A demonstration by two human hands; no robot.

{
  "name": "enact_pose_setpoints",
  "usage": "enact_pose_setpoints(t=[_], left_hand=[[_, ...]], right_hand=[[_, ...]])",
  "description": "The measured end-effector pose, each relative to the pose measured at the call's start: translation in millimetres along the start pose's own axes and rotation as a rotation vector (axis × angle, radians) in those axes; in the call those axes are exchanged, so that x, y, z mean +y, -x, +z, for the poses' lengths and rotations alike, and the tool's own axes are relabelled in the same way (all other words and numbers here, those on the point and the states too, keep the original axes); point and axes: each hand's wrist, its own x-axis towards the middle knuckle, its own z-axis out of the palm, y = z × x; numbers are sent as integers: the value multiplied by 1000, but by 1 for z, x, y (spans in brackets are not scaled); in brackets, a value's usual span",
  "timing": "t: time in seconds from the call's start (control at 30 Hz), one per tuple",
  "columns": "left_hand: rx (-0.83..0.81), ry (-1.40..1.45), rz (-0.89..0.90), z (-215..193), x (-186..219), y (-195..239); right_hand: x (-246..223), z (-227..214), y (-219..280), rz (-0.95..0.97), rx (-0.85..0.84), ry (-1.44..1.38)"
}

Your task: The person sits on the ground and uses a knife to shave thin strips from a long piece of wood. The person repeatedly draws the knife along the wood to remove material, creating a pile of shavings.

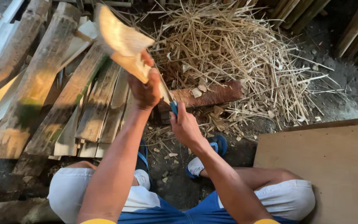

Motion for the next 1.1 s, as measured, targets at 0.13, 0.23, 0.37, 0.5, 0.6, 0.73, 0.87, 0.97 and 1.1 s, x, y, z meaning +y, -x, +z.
enact_pose_setpoints(t=[0.13, 0.23, 0.37, 0.5, 0.6, 0.73, 0.87, 0.97, 1.1], left_hand=[[5, -2, 17, -10, -3, -4], [28, 56, 6, 2, 1, 2], [50, -82, 67, -6, 4, -14], [55, -68, -14, -7, -4, -9], [49, -129, -70, -9, -2, -4], [149, 102, 1, -14, -6, -14], [112, 11, 21, -15, -14, -8], [103, 231, -96, -8, -12, -3], [112, 320, -103, -3, -21, -14]], right_hand=[[-1, -3, 7, -177, 152, -61], [10, 15, 7, -106, 165, -34], [22, 18, -28, -61, 55, 89], [37, 39, 4, -132, 167, 53], [73, 59, -26, 168, -45, 287], [75, 63, -24, 281, -184, 209], [58, 61, -1, 3, 52, 75], [94, 76, -8, 309, -101, 148], [160, 97, -10, 345, -161, 191]])
